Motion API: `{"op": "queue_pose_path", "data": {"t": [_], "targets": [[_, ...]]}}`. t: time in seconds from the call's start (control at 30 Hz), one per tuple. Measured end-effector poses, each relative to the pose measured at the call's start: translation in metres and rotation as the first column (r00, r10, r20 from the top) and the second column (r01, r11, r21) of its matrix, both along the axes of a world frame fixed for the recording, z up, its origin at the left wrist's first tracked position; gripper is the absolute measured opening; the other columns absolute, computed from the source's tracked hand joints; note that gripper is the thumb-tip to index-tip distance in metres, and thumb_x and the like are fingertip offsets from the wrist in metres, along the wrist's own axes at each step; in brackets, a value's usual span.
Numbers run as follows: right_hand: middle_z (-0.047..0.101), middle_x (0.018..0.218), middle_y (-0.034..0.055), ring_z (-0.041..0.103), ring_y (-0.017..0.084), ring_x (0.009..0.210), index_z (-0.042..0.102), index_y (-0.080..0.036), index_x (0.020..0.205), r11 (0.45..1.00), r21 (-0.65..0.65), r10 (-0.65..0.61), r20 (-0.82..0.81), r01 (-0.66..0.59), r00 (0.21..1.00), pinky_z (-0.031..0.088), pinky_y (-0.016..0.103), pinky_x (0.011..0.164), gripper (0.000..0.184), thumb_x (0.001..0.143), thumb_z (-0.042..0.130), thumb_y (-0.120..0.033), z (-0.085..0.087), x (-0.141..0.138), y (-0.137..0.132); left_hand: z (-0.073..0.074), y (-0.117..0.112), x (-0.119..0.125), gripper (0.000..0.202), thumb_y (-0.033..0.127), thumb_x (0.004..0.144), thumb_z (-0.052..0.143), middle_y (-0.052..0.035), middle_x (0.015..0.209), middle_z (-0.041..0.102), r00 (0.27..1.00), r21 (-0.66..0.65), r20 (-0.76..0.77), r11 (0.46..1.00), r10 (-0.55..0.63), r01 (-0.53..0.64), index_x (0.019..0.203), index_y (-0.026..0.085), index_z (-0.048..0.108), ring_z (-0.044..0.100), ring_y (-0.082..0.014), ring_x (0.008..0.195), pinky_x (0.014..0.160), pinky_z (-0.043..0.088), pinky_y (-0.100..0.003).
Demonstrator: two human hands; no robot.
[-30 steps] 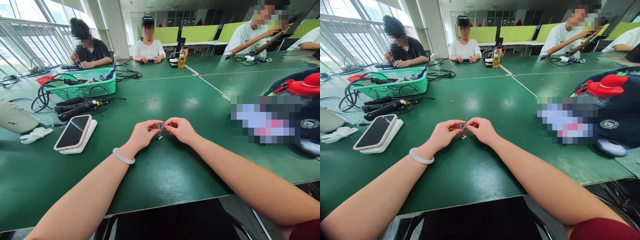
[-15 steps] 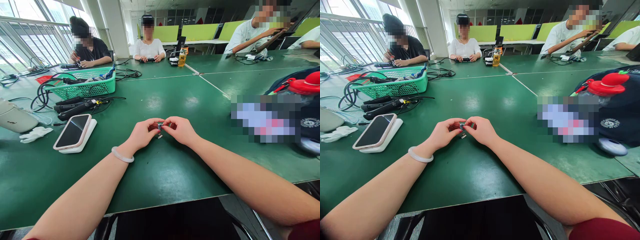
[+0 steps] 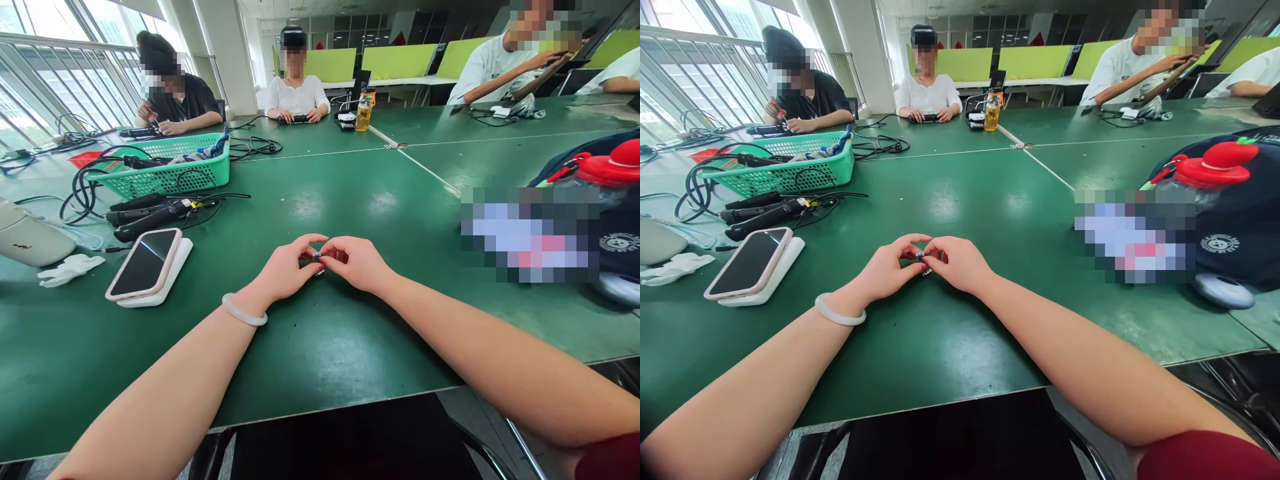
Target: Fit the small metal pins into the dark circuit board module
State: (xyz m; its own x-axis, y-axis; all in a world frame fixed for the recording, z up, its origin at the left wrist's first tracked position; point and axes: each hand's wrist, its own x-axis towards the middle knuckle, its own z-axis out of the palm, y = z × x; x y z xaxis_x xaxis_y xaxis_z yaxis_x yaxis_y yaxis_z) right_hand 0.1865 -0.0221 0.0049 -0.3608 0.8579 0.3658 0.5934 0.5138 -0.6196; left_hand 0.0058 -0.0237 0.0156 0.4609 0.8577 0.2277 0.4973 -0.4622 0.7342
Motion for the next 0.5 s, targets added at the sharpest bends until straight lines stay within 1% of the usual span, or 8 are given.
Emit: {"op": "queue_pose_path", "data": {"t": [0.1,0.2,0.27,0.4,0.5], "targets": [[0.059,0.066,-0.0022,0.047,0.009,0.056,0.067,-0.020,0.083,1.000,-0.022,-0.003,0.019,0.003,1.000,0.035,0.022,0.058,0.011,0.082,0.058,-0.025,-0.002,0.000,0.002,0.000,0.001,-0.002,0.040,0.025,0.076,0.059,0.0017,0.079,0.064,0.998,0.004,-0.033,0.999,0.048,-0.048,0.116,0.025,0.055,0.061,-0.0144,0.078,0.081,0.046,-0.030],[0.057,0.065,-0.0022,0.048,0.010,0.061,0.067,-0.020,0.082,0.999,-0.037,0.024,0.129,-0.020,0.991,0.035,0.023,0.060,0.009,0.081,0.061,-0.026,-0.005,0.002,0.004,-0.002,0.005,-0.004,0.037,0.025,0.077,0.057,0.0017,0.076,0.060,0.992,0.039,-0.042,0.992,0.122,-0.120,0.114,0.025,0.058,0.058,-0.0136,0.073,0.075,0.046,-0.029],[0.056,0.069,-0.0014,0.050,0.011,0.064,0.068,-0.021,0.082,0.998,-0.045,0.061,0.210,-0.053,0.976,0.036,0.023,0.062,0.008,0.079,0.064,-0.027,-0.007,0.003,0.004,-0.003,0.009,-0.006,0.033,0.023,0.079,0.053,0.0009,0.077,0.060,0.989,0.058,-0.024,0.988,0.147,-0.145,0.111,0.024,0.060,0.056,-0.0131,0.071,0.072,0.046,-0.028],[0.057,0.077,0.0003,0.051,0.011,0.069,0.067,-0.021,0.081,0.995,-0.068,0.087,0.282,-0.070,0.955,0.036,0.023,0.062,0.007,0.080,0.063,-0.027,-0.008,0.002,0.003,-0.003,0.011,-0.007,0.026,0.022,0.081,0.047,-0.0007,0.087,0.065,0.991,0.078,-0.011,0.988,0.133,-0.132,0.100,0.023,0.065,0.056,-0.0134,0.074,0.072,0.046,-0.027],[0.057,0.078,0.0006,0.051,0.012,0.069,0.066,-0.020,0.078,0.996,-0.060,0.083,0.296,-0.069,0.952,0.036,0.023,0.063,0.007,0.081,0.062,-0.026,-0.008,0.001,0.003,0.001,0.009,-0.005,0.024,0.022,0.081,0.048,-0.0007,0.086,0.066,0.989,0.112,-0.064,0.986,0.133,-0.125,0.094,0.022,0.067,0.057,-0.0144,0.075,0.074,0.046,-0.028]]}}
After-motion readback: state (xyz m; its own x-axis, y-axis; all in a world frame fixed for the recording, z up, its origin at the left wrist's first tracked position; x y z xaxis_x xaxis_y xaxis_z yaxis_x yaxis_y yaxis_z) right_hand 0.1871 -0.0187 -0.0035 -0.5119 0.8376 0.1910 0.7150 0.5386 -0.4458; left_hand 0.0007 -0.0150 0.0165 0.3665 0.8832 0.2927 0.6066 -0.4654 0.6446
